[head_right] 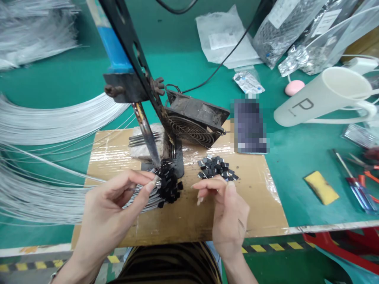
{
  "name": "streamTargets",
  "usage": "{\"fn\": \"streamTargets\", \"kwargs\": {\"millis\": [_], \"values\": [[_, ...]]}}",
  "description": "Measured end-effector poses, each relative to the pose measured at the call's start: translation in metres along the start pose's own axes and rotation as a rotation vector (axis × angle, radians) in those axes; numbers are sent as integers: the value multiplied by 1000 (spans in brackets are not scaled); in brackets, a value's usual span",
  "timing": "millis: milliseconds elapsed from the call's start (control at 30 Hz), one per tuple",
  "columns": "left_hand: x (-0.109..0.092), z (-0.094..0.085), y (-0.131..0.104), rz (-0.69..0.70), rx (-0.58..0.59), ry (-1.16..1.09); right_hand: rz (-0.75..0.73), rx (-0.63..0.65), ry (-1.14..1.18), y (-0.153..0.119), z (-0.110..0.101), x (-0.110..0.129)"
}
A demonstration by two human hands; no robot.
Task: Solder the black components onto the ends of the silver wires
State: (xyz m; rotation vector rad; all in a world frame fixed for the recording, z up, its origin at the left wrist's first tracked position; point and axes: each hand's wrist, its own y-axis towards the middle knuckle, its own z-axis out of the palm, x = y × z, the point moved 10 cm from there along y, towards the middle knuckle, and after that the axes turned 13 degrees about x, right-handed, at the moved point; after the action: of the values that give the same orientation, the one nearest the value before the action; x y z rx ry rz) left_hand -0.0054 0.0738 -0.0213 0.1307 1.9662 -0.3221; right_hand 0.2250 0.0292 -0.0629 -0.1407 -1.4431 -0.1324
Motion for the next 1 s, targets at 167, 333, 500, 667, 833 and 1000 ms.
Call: {"fn": "streamTargets", "kwargs": {"millis": [167, 333, 500, 667, 833, 1000], "values": [[-7, -1, -3, 31, -4, 103, 26, 10, -14, -3, 3, -4], [-13, -1, -3, 74, -4, 167, 5, 61, -100, -3, 2, -2], [-13, 2, -4, 61, 24, 184, -12, 161, -120, -2, 15, 2], [-15, 2, -4, 66, 31, 254, -35, 203, -117, -1, 26, 5], [-40, 0, -23, 328, -155, 609, -14, 166, -127, 0, 16, 1], [-36, 8, -38, 455, -239, 689, -31, 48, -158, 2, -10, 4]]}}
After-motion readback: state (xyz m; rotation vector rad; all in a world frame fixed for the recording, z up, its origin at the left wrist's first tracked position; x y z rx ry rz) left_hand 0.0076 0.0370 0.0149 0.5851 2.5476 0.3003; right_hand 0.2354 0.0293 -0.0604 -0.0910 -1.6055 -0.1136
